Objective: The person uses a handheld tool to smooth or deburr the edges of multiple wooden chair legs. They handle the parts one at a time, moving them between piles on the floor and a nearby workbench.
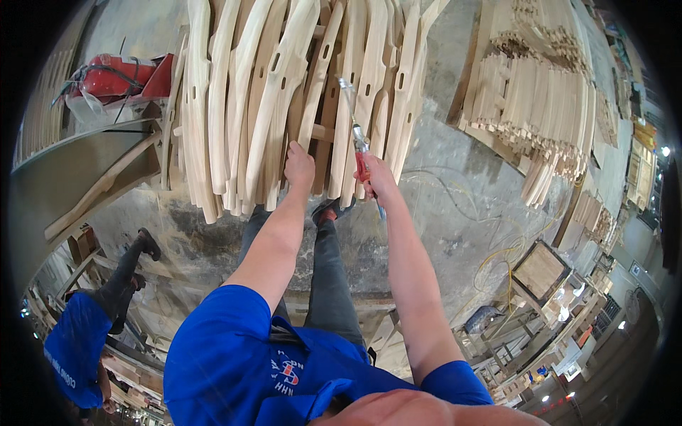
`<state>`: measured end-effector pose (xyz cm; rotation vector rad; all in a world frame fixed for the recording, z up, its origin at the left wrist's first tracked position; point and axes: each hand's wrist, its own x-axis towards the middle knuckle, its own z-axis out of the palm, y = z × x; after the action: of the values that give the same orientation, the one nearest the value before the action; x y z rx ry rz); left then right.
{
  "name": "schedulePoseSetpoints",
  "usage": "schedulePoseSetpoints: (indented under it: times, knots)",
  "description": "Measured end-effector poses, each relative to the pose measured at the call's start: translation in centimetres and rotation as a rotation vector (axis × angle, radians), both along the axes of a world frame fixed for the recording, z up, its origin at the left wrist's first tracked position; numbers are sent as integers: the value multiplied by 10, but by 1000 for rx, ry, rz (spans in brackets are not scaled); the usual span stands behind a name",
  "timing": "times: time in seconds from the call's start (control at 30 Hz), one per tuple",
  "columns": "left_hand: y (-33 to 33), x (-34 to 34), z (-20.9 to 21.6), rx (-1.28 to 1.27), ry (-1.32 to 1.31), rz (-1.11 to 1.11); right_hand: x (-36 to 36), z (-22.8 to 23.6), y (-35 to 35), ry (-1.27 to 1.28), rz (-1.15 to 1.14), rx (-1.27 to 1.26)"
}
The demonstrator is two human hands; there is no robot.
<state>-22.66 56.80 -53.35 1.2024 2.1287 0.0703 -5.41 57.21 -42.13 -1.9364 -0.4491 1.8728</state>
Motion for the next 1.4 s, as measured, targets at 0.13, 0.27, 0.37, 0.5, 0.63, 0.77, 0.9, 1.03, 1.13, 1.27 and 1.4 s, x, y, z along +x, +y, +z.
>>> schedulePoseSetpoints:
  times: [0.13, 0.27, 0.37, 0.5, 0.63, 0.77, 0.9, 1.03, 1.13, 1.27, 1.4]
  knots:
    - [-3, -4, -3, -33, 126, -116, 5, -11, 32, -133, 155, 36]
    - [-1, -4, 0, -21, 163, -194, 8, -1, 55, -211, 300, 2]
    - [-2, -11, -2, -47, 147, -191, 4, 4, 57, -204, 316, -32]
    - [-7, -5, -6, -37, 112, -226, 9, 6, 57, -109, 241, -57]
    - [-12, 18, -11, -27, 24, -276, 26, 4, 44, -92, 146, -79]
    - [-10, -21, -30, -168, -893, 123, 1, 12, 34, 104, 27, 12]
    - [-1, 0, -8, -347, -1248, 454, 31, 18, -12, 128, -276, 32]
    - [-13, 2, 18, 76, -169, 67, 47, 20, -51, -78, -266, 95]
    - [-38, -5, 25, -42, -78, 111, 49, 13, -65, -106, -260, 48]
    - [-56, 15, 18, 224, 123, -133, 59, -1, -58, 69, -334, 13]
    - [-49, 72, 20, 58, -164, -224, 82, -3, -36, 66, -346, -10]
